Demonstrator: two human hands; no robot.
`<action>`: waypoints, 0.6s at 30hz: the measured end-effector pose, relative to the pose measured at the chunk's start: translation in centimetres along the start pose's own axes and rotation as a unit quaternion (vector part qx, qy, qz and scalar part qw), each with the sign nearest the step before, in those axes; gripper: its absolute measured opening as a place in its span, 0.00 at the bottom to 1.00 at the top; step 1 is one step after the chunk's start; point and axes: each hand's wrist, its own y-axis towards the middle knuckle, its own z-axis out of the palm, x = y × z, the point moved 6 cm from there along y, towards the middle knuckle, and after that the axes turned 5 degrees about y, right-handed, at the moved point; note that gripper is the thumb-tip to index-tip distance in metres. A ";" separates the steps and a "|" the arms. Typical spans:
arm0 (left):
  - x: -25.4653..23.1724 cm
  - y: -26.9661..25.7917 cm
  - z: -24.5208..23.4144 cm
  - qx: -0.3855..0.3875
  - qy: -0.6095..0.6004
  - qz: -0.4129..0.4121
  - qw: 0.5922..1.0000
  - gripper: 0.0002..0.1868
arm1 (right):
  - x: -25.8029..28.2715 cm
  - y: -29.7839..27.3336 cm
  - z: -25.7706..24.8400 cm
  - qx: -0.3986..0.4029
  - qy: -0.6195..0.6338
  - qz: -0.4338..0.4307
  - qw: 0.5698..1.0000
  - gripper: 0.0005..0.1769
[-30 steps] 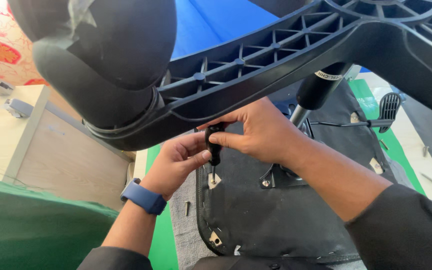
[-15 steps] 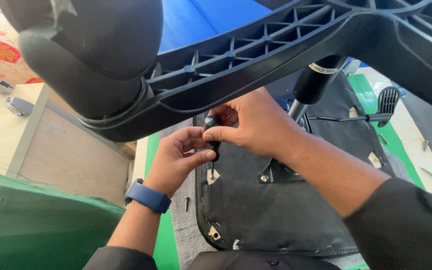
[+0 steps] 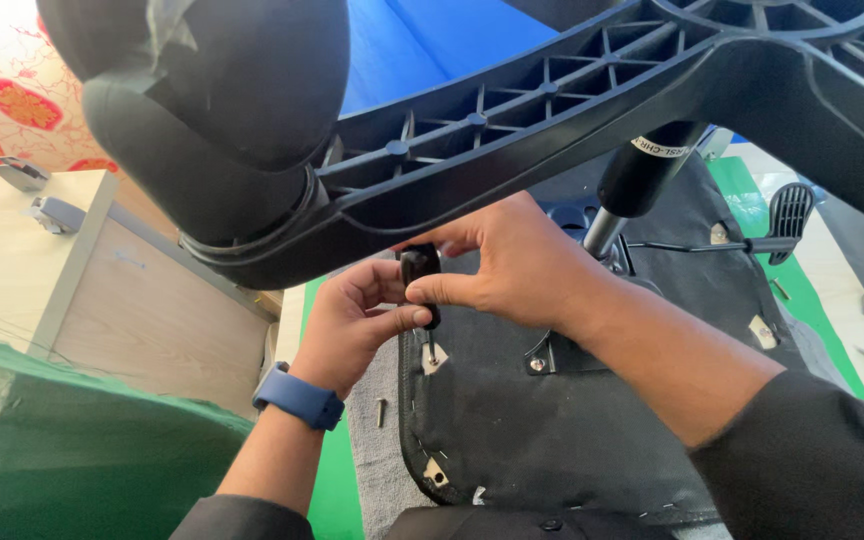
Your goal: The person uses a screwdriver to remove screws from the underside of an office chair seat. They unscrew multiple fasteners one by one and place them on the work surface.
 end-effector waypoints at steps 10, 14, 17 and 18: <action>-0.2 0.0 -0.2 0.031 0.041 -0.035 0.998 0.21 | -0.7 0.1 -0.4 0.040 0.002 0.059 0.997 0.21; 0.2 -0.3 -0.4 0.024 0.040 -0.008 0.999 0.20 | 0.2 0.0 0.4 0.054 0.043 0.008 0.998 0.22; -0.1 -1.1 -1.2 -0.015 0.070 0.011 0.997 0.19 | 1.9 0.6 1.3 0.027 -0.032 -0.046 0.998 0.25; -0.2 -1.3 -1.3 -0.029 0.092 0.016 0.995 0.19 | 2.4 0.7 1.6 0.007 -0.067 -0.071 0.995 0.27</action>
